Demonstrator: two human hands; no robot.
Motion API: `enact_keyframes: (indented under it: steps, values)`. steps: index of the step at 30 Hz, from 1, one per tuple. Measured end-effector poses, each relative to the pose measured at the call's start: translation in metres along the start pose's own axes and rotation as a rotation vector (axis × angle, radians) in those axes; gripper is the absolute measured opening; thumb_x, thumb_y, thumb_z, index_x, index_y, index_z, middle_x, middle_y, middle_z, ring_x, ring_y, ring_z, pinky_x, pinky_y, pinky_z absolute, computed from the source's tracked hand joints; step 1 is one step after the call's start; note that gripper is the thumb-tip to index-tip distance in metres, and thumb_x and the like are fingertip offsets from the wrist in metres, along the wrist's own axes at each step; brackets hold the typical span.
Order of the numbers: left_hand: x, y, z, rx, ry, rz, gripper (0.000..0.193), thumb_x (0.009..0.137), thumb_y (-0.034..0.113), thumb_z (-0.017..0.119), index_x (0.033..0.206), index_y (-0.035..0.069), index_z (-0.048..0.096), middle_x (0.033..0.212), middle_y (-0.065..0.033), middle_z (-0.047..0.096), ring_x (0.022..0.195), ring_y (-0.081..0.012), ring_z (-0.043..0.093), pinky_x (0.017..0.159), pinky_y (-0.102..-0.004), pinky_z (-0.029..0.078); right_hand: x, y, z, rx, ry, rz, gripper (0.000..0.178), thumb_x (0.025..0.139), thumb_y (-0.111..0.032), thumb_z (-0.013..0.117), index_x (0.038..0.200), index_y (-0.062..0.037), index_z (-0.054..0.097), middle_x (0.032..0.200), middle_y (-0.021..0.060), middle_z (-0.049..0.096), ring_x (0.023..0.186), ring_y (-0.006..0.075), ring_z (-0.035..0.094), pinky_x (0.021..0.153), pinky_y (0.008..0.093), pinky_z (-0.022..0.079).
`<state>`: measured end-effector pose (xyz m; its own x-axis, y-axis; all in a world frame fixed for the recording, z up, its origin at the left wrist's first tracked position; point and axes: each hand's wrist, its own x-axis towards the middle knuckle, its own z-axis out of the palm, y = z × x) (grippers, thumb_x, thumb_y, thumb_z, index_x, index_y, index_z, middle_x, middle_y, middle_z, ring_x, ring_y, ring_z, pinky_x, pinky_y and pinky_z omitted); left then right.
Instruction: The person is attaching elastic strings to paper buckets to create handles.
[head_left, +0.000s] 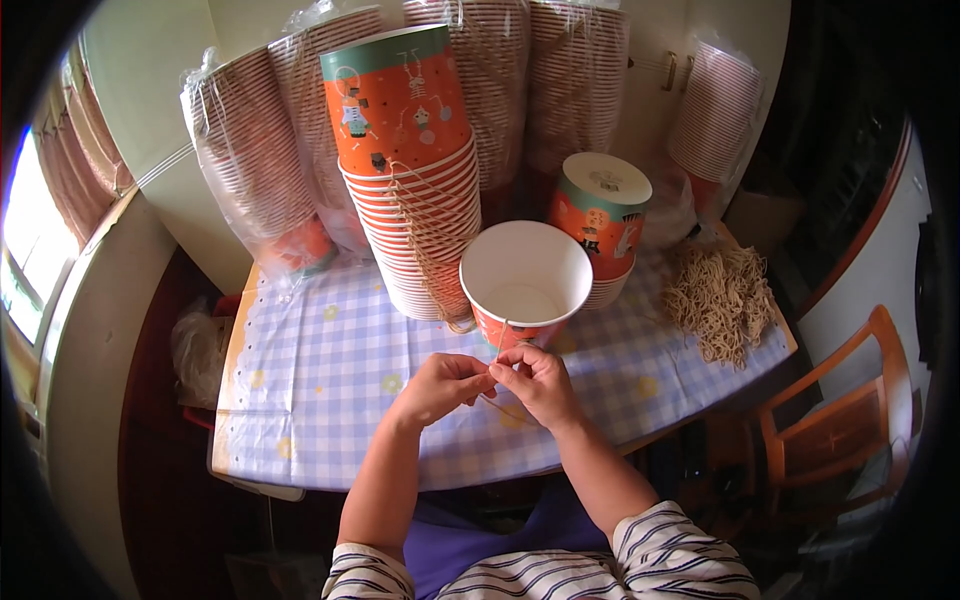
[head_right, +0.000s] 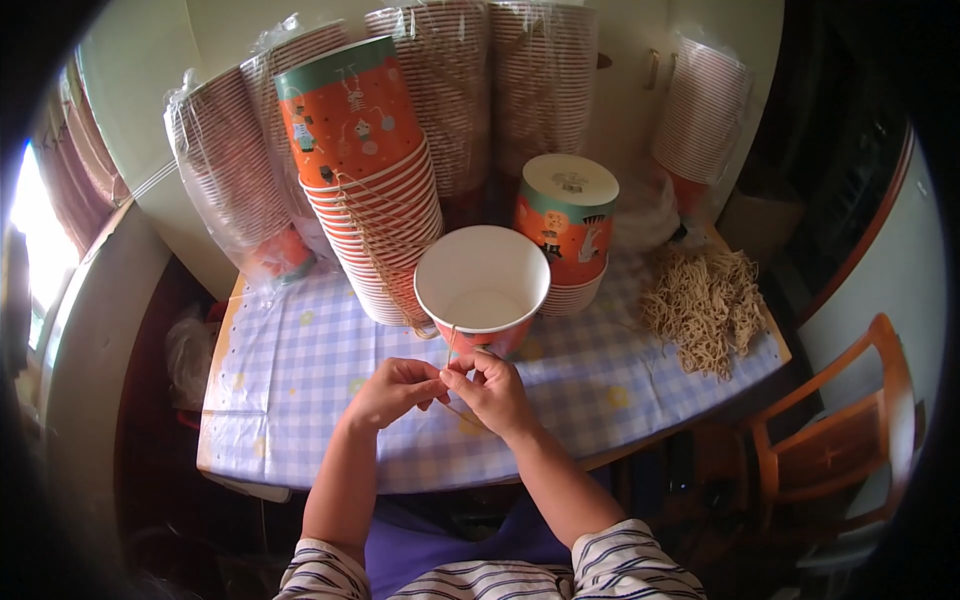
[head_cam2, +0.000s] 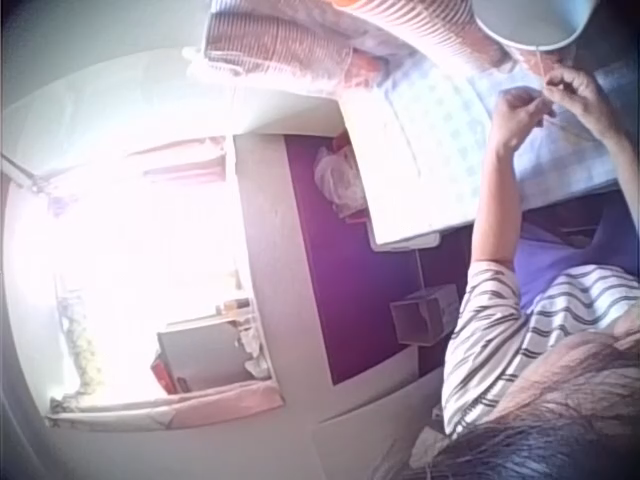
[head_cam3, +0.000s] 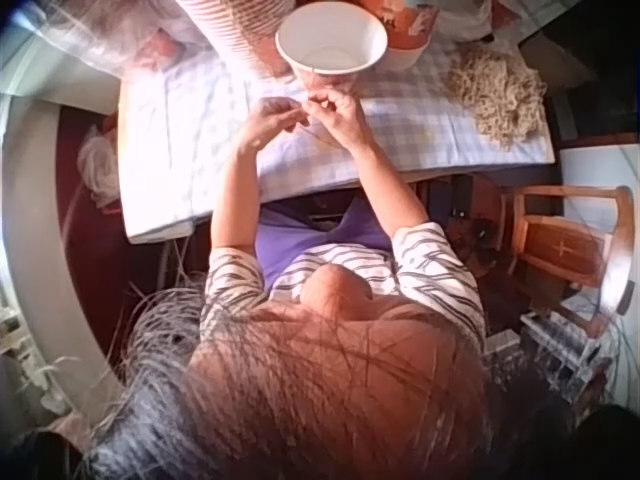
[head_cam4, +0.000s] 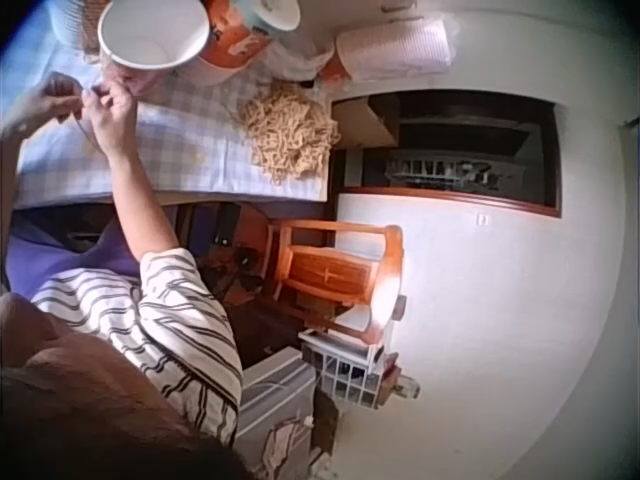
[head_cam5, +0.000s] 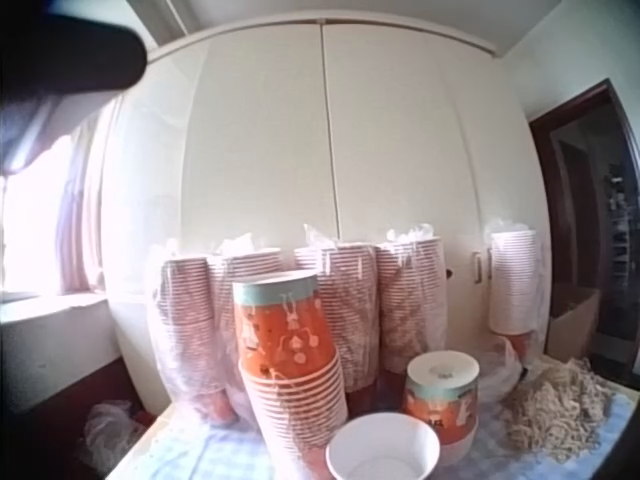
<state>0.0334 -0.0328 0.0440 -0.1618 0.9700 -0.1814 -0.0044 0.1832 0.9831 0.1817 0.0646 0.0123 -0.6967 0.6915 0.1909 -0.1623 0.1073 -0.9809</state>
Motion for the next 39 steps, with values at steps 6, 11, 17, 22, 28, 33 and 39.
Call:
enact_keyframes:
  steps: [6,11,17,22,28,33,39]
  values:
    - [0.002,-0.004,0.001,0.065,-0.047,-0.028,0.017,0.087,0.018,0.063,0.086,0.002,0.068,0.073,-0.0012,0.065,0.062,-0.0046,0.051,0.056,-0.0206,0.042,0.0,0.002,0.004,0.069,0.023,-0.065,0.009,0.083,-0.012,0.067,0.084,-0.0031,0.066,0.078,-0.0009,0.064,0.066,0.0046,0.055,0.061,0.0204,0.044]
    - [0.001,-0.003,0.007,0.16,-0.094,-0.046,0.016,0.085,0.017,0.064,0.085,0.001,0.068,0.072,-0.0019,0.065,0.064,-0.0067,0.054,0.059,-0.0235,0.044,0.001,-0.008,0.007,0.244,0.149,0.071,0.012,0.085,-0.012,0.066,0.087,-0.0002,0.066,0.072,-0.0013,0.062,0.066,0.0055,0.055,0.062,0.0201,0.045]
    - [0.001,-0.007,0.012,0.397,-0.07,0.009,0.017,0.081,0.017,0.066,0.082,0.0,0.069,0.067,-0.0035,0.064,0.062,-0.0087,0.054,0.059,-0.027,0.046,0.009,-0.017,0.014,0.122,0.226,-0.037,0.015,0.087,-0.013,0.064,0.092,0.0009,0.067,0.066,-0.0014,0.06,0.054,0.0038,0.051,0.05,0.0188,0.041]
    - [0.001,-0.008,0.012,0.473,-0.051,0.067,0.017,0.079,0.016,0.064,0.08,0.0,0.068,0.064,-0.0063,0.063,0.058,-0.0105,0.053,0.057,-0.0283,0.046,0.012,-0.027,0.031,0.105,0.383,-0.032,0.016,0.086,-0.015,0.066,0.084,0.0005,0.067,0.064,-0.0018,0.058,0.051,0.0034,0.045,0.047,0.0187,0.035]
    - [0.0,-0.005,0.013,0.592,-0.022,0.105,0.014,0.076,0.014,0.063,0.08,0.0,0.067,0.067,-0.013,0.065,0.057,-0.0187,0.058,0.058,-0.0321,0.047,0.015,-0.024,0.046,0.289,0.533,0.005,0.017,0.086,-0.016,0.067,0.083,0.0011,0.066,0.066,-0.0014,0.058,0.052,0.0046,0.045,0.05,0.0195,0.036]
    - [0.0,-0.013,0.013,0.613,-0.009,0.195,0.013,0.074,0.012,0.064,0.079,0.0,0.066,0.068,-0.0135,0.064,0.058,-0.0224,0.059,0.059,-0.0333,0.047,0.014,-0.026,0.051,0.331,0.557,0.021,0.018,0.086,-0.017,0.067,0.084,0.0004,0.064,0.069,-0.0009,0.058,0.057,0.0048,0.045,0.054,0.0198,0.036]
    - [-0.002,0.007,0.006,0.708,0.349,0.604,0.019,0.066,0.012,0.07,0.084,0.008,0.068,0.083,-0.0086,0.064,0.079,-0.0263,0.059,0.072,-0.0366,0.044,0.005,-0.005,0.032,0.277,0.46,-0.045,0.018,0.087,-0.017,0.066,0.089,-0.0008,0.061,0.085,0.0017,0.062,0.079,0.0075,0.056,0.075,0.0217,0.043]
